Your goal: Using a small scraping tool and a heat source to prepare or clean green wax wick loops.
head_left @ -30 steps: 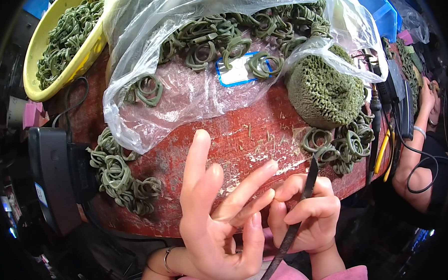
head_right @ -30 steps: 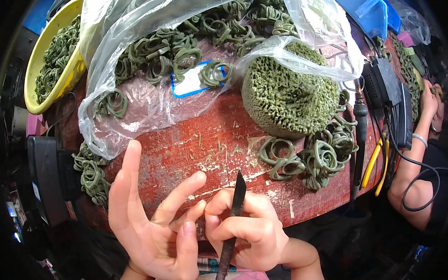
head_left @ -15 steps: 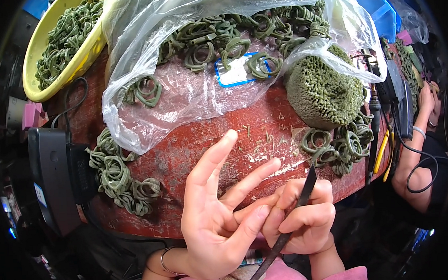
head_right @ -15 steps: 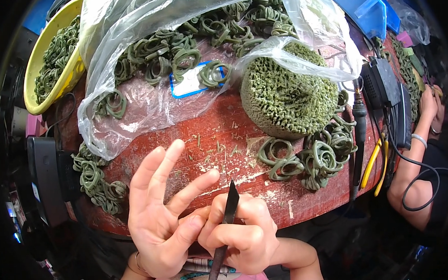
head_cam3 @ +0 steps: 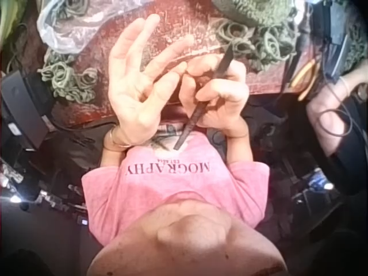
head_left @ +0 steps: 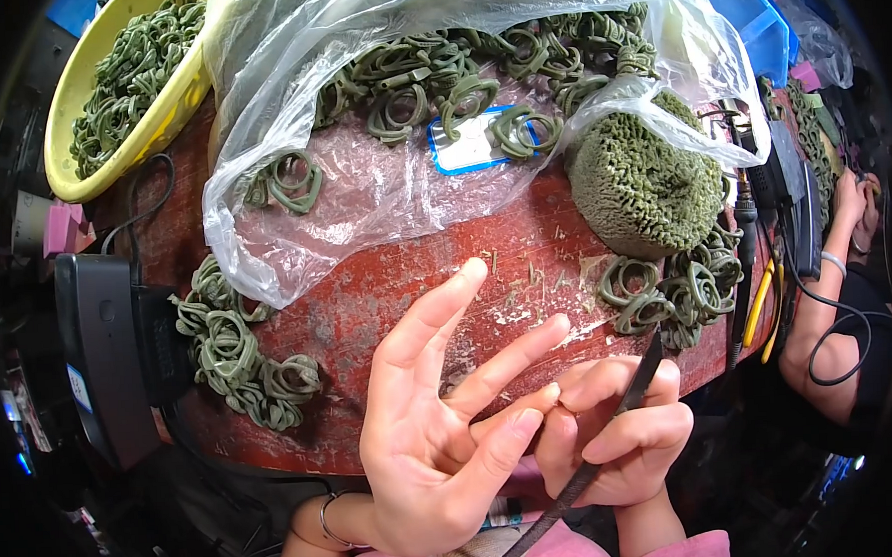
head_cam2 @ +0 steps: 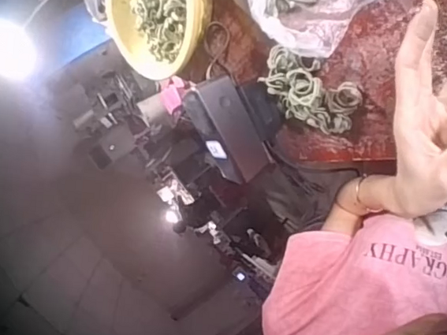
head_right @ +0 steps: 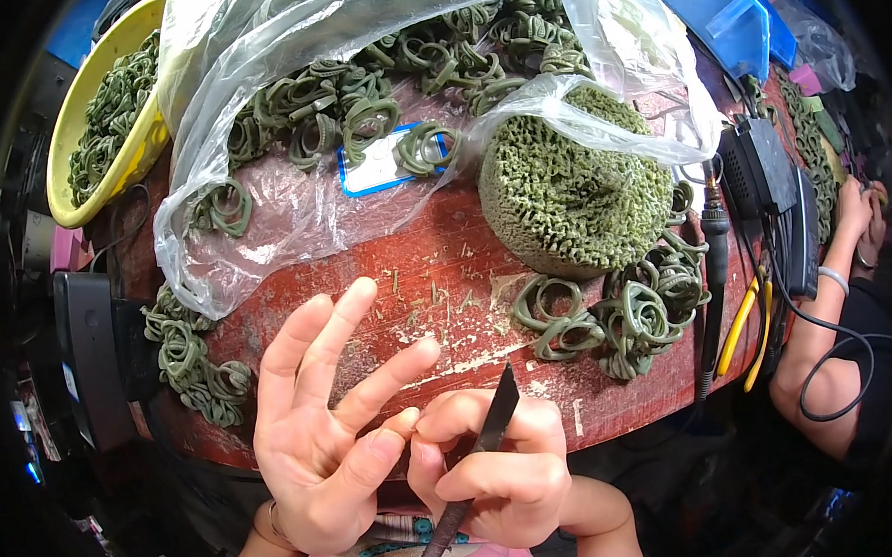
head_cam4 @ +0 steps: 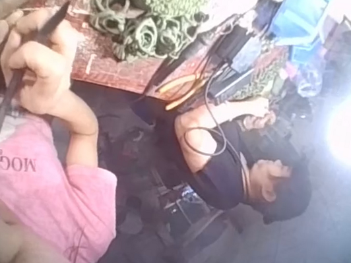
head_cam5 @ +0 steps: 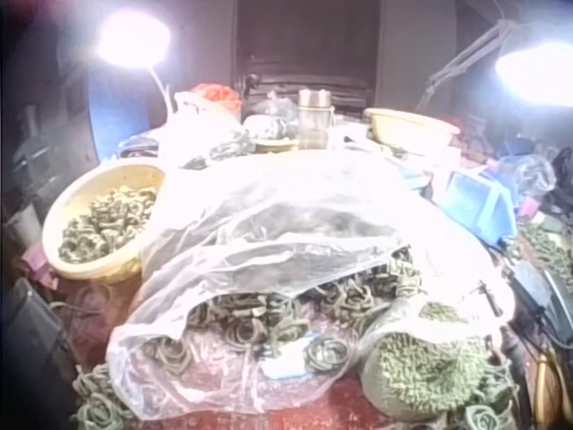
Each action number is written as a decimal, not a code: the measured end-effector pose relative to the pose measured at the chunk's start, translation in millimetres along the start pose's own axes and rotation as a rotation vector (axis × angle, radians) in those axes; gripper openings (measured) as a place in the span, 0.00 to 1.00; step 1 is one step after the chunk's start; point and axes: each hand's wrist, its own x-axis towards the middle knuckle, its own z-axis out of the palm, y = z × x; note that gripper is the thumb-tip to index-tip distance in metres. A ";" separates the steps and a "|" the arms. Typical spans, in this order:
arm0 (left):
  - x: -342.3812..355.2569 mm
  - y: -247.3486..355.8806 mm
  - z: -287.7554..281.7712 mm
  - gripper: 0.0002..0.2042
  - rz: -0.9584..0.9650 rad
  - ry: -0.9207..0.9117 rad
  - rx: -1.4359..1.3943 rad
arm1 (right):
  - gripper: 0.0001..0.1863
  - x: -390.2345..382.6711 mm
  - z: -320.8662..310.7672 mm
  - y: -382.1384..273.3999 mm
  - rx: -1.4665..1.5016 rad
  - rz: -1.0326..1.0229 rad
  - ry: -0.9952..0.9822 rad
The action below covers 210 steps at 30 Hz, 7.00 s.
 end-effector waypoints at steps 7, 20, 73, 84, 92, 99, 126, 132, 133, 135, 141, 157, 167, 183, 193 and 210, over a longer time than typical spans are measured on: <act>-1.4 -4.6 -6.0 0.37 0.227 -0.106 0.372 | 0.10 1.3 -0.7 -1.4 0.212 0.172 0.138; 1.8 -11.2 -6.7 0.36 0.228 -0.083 0.350 | 0.13 -3.3 6.5 0.8 -0.064 0.104 0.163; -9.8 14.4 -20.3 0.05 -0.077 -0.090 -0.127 | 0.14 5.6 -5.6 -7.1 -0.168 0.098 0.105; -11.4 8.8 -36.1 0.05 0.051 -0.223 -0.106 | 0.06 87.6 -4.9 19.3 -0.980 -0.094 -0.144; -15.6 8.4 -40.9 0.04 0.012 -0.055 -0.184 | 0.06 91.3 0.0 22.0 -0.994 -0.088 -0.212; -16.1 5.4 -42.8 0.04 0.072 -0.015 -0.140 | 0.10 51.6 -1.8 3.8 -0.424 0.079 -0.050; -9.3 3.4 -20.3 0.14 0.087 -0.076 0.259 | 0.05 -2.6 -5.7 -5.7 0.542 0.445 0.159; -1.7 1.1 -25.5 0.12 0.044 -0.138 0.302 | 0.15 0.2 -7.9 -6.4 -0.047 0.129 0.020; -0.5 -0.4 -25.9 0.12 0.038 -0.118 0.276 | 0.14 -0.9 -7.2 -7.0 -0.007 0.140 0.043; -2.3 -0.2 -26.7 0.12 -0.007 -0.101 0.254 | 0.12 -3.4 -6.9 -8.2 0.060 0.233 0.067; -2.7 -1.1 -25.8 0.12 -0.010 -0.090 0.226 | 0.14 -5.9 -16.4 -4.9 0.130 0.245 0.171; -3.5 3.4 -28.5 0.13 -0.149 -0.144 -0.015 | 0.13 -15.3 -15.8 -3.9 0.238 0.192 0.119; -2.6 -0.5 -21.6 0.13 -0.082 -0.124 0.205 | 0.14 -16.4 -20.7 -4.7 0.215 0.193 0.095; -0.9 -1.0 -27.2 0.17 0.288 -0.143 0.697 | 0.17 -8.2 -21.1 -10.4 -0.001 -0.001 -0.043; -2.4 0.8 -25.6 0.18 0.366 -0.150 0.777 | 0.18 -11.4 -16.4 -15.1 -0.177 -0.033 0.036; -3.2 -2.1 -27.6 0.16 0.306 -0.119 0.669 | 0.18 -7.7 -17.1 -13.9 -0.080 -0.044 -0.056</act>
